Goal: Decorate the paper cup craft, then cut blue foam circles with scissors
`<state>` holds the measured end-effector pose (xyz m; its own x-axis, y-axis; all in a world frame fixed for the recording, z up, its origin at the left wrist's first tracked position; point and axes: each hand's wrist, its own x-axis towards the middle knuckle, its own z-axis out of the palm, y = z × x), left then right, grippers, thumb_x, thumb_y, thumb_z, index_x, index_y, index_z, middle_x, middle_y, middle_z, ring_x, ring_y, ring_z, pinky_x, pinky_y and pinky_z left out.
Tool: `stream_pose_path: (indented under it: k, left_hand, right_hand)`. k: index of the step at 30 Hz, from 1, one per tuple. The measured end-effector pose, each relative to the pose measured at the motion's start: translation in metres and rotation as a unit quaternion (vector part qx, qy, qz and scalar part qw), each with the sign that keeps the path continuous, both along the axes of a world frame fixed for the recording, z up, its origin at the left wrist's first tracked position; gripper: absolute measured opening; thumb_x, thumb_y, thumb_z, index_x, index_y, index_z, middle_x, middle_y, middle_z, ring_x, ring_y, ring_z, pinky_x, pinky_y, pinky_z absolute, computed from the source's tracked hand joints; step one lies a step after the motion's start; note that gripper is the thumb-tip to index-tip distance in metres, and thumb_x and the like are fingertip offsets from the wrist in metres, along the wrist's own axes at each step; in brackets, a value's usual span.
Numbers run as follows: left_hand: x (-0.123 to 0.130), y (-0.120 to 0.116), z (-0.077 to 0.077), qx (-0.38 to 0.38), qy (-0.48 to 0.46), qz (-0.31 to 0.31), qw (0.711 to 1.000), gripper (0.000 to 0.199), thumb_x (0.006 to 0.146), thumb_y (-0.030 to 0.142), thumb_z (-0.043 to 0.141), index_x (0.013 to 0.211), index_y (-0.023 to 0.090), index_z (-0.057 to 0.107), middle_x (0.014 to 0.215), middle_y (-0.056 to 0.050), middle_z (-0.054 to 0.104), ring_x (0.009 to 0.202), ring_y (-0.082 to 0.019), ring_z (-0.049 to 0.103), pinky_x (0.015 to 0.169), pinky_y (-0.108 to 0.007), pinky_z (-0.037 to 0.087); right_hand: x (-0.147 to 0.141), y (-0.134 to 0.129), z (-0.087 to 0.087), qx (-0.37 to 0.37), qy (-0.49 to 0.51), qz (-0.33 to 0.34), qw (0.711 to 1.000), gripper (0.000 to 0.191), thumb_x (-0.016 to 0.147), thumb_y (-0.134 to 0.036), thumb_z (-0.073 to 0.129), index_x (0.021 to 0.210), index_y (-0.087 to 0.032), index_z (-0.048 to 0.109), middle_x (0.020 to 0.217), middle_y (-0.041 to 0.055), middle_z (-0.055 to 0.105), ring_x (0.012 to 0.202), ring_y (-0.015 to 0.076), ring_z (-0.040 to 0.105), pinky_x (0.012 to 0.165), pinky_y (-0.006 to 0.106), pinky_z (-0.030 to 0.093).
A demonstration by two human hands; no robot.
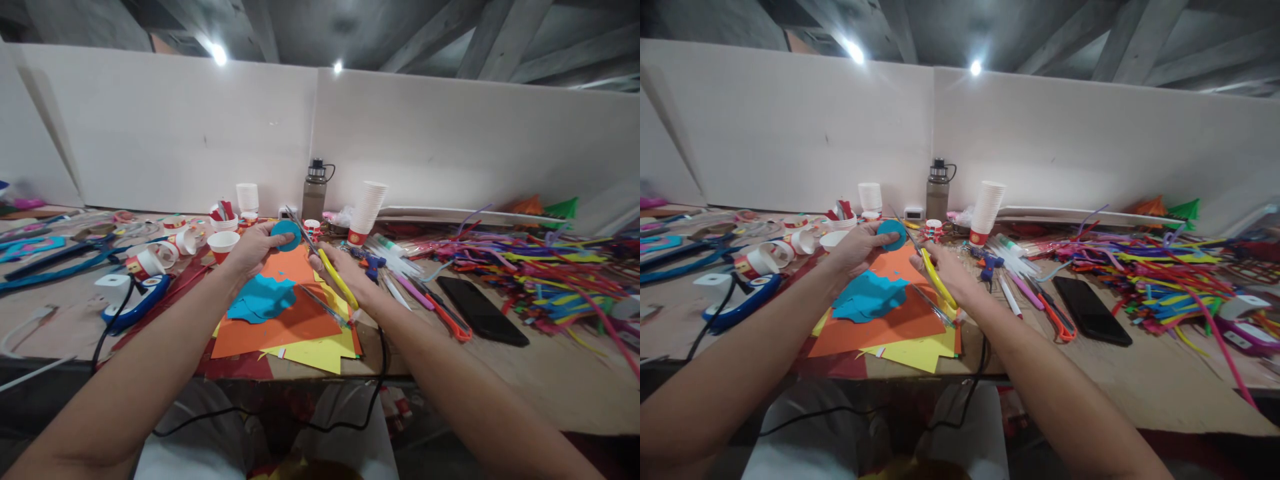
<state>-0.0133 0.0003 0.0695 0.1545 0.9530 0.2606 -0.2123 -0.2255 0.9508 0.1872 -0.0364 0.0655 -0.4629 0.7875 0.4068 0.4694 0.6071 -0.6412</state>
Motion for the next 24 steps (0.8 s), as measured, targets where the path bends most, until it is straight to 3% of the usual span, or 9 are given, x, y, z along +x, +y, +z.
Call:
stream_pose_path:
  k: [7, 18, 24]
  left_hand:
    - [-0.0015, 0.0002, -0.0012, 0.002, 0.002, 0.0, 1.0, 0.019, 0.061, 0.024, 0.078, 0.077, 0.016, 0.072, 0.07, -0.001, 0.066, 0.064, -0.01, 0.053, 0.063, -0.024, 0.038]
    - [-0.0017, -0.0001, 0.0009, -0.014, -0.01, -0.01, 1.0, 0.033, 0.056, 0.026, 0.082, 0.086, 0.015, 0.074, 0.077, -0.004, 0.069, 0.069, -0.012, 0.058, 0.067, -0.025, 0.042]
    - [-0.0055, -0.0001, 0.0029, -0.007, 0.018, -0.019, 1.0, 0.027, 0.056, 0.029, 0.083, 0.075, 0.014, 0.072, 0.068, -0.002, 0.065, 0.062, -0.011, 0.052, 0.06, -0.024, 0.036]
  right_hand:
    - [0.0006, 0.0009, -0.0018, 0.003, -0.004, -0.013, 1.0, 0.034, 0.089, -0.053, 0.047, 0.085, -0.02, 0.051, 0.071, -0.0026, 0.049, 0.067, 0.0121, 0.044, 0.062, 0.025, 0.033]
    - [0.0018, 0.005, -0.0057, 0.043, -0.026, -0.018, 0.999, 0.038, 0.089, -0.056, 0.046, 0.079, -0.019, 0.047, 0.069, -0.0031, 0.044, 0.064, 0.0108, 0.04, 0.059, 0.024, 0.029]
    - [0.003, 0.0037, -0.0029, 0.041, -0.029, -0.022, 0.999, 0.043, 0.087, -0.06, 0.046, 0.076, -0.019, 0.048, 0.068, -0.0026, 0.044, 0.064, 0.0109, 0.039, 0.058, 0.023, 0.028]
